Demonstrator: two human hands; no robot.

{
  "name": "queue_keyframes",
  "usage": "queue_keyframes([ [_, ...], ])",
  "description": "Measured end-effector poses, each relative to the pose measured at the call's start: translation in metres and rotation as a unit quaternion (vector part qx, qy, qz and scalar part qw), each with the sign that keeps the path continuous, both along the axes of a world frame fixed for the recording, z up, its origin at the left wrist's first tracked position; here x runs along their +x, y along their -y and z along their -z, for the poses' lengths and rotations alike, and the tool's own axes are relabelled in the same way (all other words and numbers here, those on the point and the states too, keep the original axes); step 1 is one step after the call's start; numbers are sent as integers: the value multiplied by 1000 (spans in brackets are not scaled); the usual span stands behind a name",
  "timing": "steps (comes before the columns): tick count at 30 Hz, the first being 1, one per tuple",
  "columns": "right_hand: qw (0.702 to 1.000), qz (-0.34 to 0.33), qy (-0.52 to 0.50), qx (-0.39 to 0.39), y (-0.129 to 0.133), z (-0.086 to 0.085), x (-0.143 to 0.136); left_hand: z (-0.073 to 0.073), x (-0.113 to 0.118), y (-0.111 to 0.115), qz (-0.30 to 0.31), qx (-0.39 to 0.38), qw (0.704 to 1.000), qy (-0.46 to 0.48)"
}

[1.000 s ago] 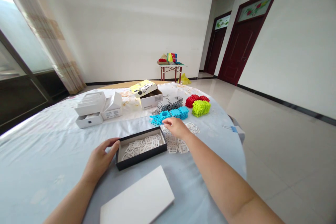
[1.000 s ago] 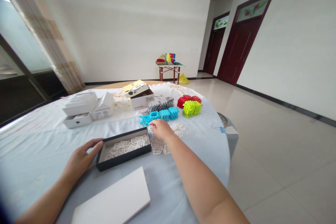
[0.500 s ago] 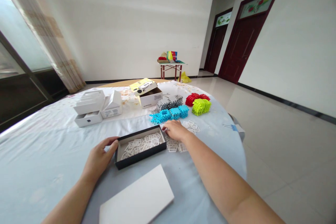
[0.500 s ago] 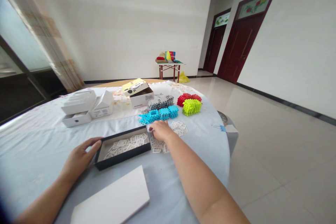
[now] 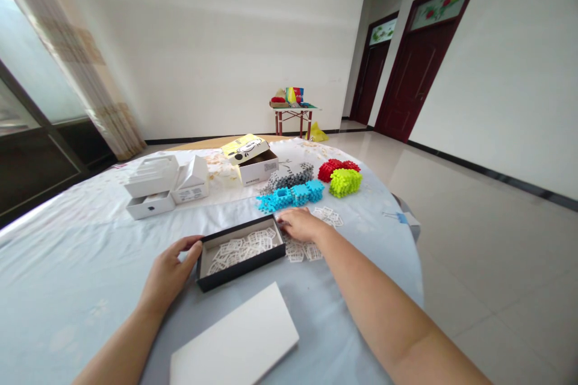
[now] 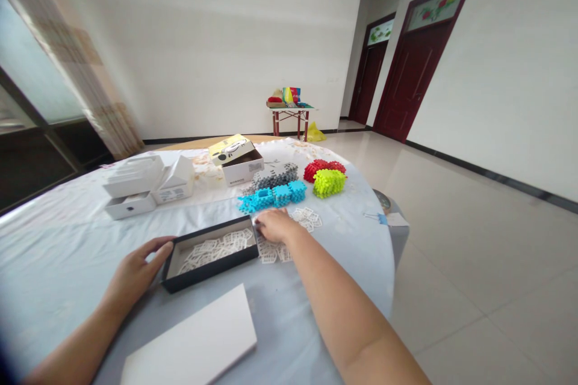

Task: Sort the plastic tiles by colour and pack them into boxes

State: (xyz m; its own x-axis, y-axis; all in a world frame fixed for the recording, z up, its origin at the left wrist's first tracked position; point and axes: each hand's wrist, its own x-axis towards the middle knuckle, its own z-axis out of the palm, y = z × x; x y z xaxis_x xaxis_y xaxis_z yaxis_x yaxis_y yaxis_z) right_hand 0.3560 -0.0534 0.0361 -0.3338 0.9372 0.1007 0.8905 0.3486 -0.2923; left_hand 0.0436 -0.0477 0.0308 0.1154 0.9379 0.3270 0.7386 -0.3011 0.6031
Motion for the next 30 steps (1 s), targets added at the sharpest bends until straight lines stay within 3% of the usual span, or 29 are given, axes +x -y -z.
queue_keyframes([
  [6,998,-26,-14,-53,7,-15,14,-2,2,1,-7,4,1000,3],
  [14,998,-31,-29,-39,2,-5,15,0,0,1,-2,6,1000,-9],
  [30,991,30,-126,-17,10,-6,17,3,-1,0,6,5,1000,-1],
])
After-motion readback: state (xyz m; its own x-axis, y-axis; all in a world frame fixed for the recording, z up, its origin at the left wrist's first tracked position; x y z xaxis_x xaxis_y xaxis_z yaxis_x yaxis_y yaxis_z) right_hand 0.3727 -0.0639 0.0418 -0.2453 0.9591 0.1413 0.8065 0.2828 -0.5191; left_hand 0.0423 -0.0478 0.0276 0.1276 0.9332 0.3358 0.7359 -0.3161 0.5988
